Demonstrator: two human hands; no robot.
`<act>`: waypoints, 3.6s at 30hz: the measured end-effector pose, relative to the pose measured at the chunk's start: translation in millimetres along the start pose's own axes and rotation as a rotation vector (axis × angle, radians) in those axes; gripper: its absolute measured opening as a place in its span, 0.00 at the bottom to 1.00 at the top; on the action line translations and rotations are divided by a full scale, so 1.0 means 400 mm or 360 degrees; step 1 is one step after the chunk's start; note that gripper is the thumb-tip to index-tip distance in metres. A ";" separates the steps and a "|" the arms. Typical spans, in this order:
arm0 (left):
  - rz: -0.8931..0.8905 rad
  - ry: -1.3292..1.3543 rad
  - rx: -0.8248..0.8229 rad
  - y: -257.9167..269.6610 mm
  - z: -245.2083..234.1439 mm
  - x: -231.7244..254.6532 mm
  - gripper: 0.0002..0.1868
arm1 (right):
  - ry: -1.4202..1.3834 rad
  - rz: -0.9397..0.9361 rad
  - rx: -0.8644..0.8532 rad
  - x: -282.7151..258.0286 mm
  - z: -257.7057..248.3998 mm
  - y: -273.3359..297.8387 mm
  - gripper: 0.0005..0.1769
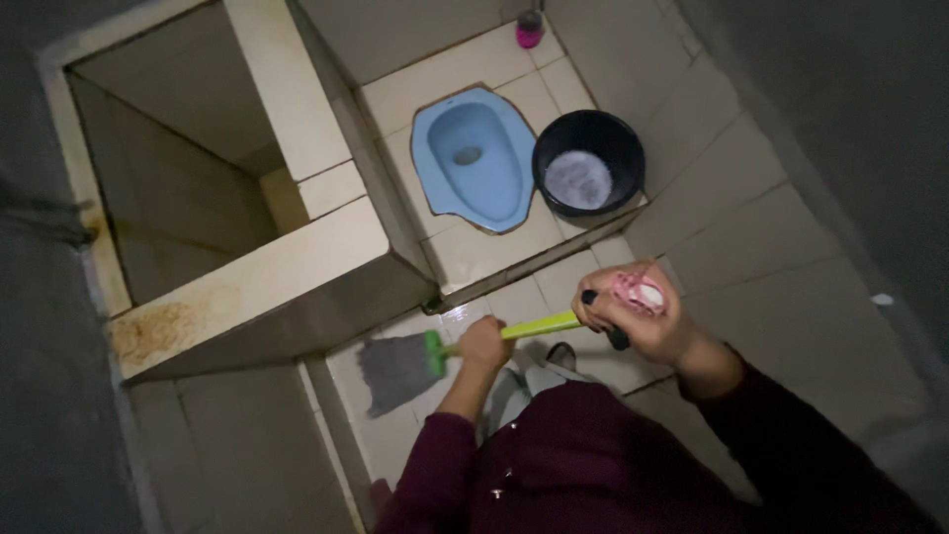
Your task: The person mops the tiled floor of a bathroom using a mop with a green handle. They move the mop back and forth across the floor near a blue squat toilet and a black bucket.
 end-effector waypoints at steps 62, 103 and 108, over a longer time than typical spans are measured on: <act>0.0345 0.0434 0.0176 0.146 -0.092 -0.203 0.10 | -0.0299 0.0057 -0.0116 0.089 0.250 0.059 0.26; -0.0449 0.0217 0.0604 0.406 -0.316 -0.518 0.13 | -0.0410 -0.0500 -0.1132 0.085 0.737 -0.013 0.23; -0.0929 0.0786 0.1080 0.394 -0.306 -0.617 0.21 | -0.0596 -0.0494 -0.1407 0.170 0.805 -0.106 0.22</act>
Point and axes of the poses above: each hand's wrist, its own y-axis away from the middle knuckle, its own z-axis out of the palm, x = y × z, the point moved 6 cm from there along -y, towards the middle knuckle, and after that the axes turned 9 degrees about x, right-handed, at the moved point
